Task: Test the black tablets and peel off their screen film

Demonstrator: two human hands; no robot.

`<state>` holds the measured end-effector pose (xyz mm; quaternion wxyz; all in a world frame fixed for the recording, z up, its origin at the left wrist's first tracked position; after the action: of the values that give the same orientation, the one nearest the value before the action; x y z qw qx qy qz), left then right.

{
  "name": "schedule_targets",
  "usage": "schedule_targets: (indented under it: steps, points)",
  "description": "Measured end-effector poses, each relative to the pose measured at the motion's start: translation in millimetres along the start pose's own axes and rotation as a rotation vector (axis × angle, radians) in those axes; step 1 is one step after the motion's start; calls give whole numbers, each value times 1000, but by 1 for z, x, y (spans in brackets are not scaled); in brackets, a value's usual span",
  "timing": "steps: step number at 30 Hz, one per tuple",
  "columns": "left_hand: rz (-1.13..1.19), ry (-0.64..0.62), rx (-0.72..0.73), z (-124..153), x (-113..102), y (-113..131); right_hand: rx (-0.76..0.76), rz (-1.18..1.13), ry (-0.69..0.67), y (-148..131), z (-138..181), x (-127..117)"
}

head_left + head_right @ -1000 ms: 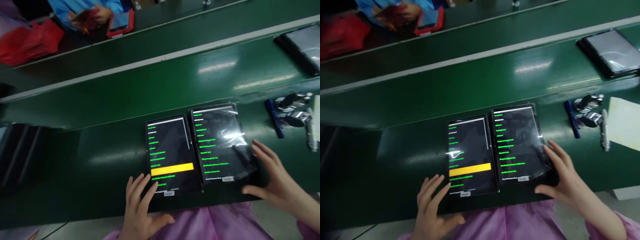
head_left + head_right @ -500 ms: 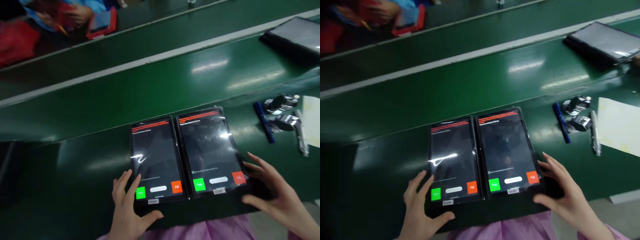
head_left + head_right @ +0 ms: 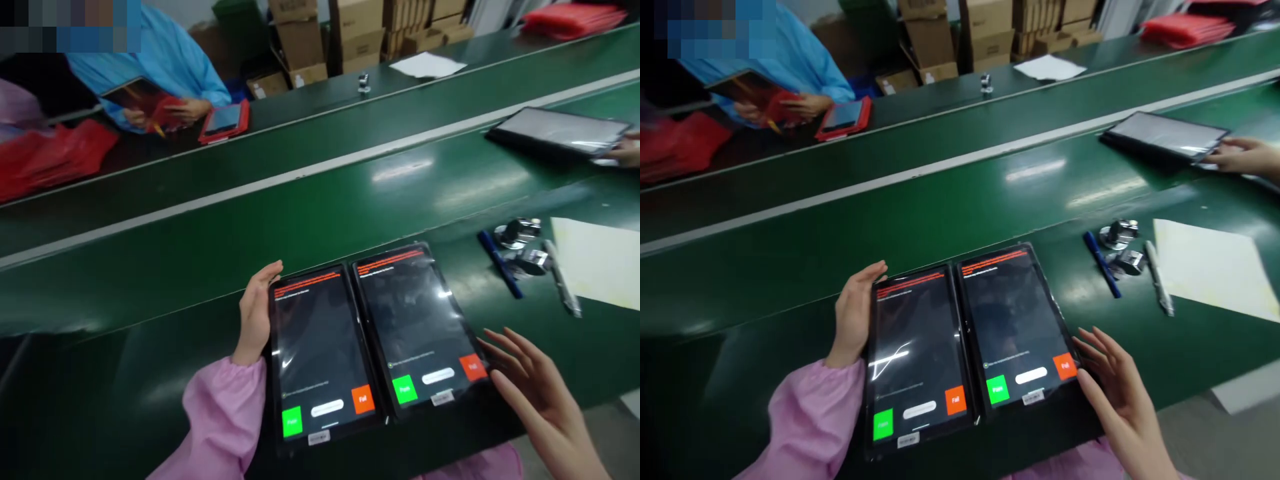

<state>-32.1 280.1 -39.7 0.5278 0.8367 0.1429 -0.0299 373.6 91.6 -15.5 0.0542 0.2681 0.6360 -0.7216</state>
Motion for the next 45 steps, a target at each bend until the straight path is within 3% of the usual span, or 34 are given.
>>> schedule_targets:
  steps: [7, 12, 16, 22, 28, 31, 37, 39, 41, 43, 45]
  points:
    - [-117, -148, 20, -4, -1, 3, 102, -163, 80, 8, -3, 11]
    - [-140, -175, -16, -8, 2, 1, 210, -255, 48, 11, -2, 10]
    - [-139, -145, -36, -9, 3, 0, 278, -192, 91, 9, -8, 17]
    - [-127, -137, -20, -9, 3, 0, 244, -138, 108, 5, -14, 24]
    - [-124, -140, -4, -8, 3, -3, 195, -182, 138, 9, -3, 7]
    - [-135, -159, 12, -10, 5, -2, 158, -186, 67, 9, -19, 3]
    - [-166, -173, 30, -14, 11, -2, 140, -121, -175, 2, -82, 17]
    - [-178, -115, 26, -4, 3, 3, 105, -65, -160, -8, -89, 15]
    - [-187, -50, 18, 19, -12, 13, -14, 26, -64, -24, -81, 7]
    - [-184, -22, -10, 53, -27, 27, -212, 165, 8, -44, -61, 0]
    - [-156, -40, -81, 94, -39, 41, -447, 290, -19, -64, -35, 4]
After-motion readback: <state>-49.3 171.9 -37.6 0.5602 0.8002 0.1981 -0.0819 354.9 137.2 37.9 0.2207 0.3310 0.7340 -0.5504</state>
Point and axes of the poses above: each hand's wrist, its own z-axis away from the middle knuckle, its own x-axis out of the palm, y = z × x, the point moved 4 cm from there along -z, towards the middle knuckle, and after that the axes turned 14 degrees about x, right-handed, at the moved point
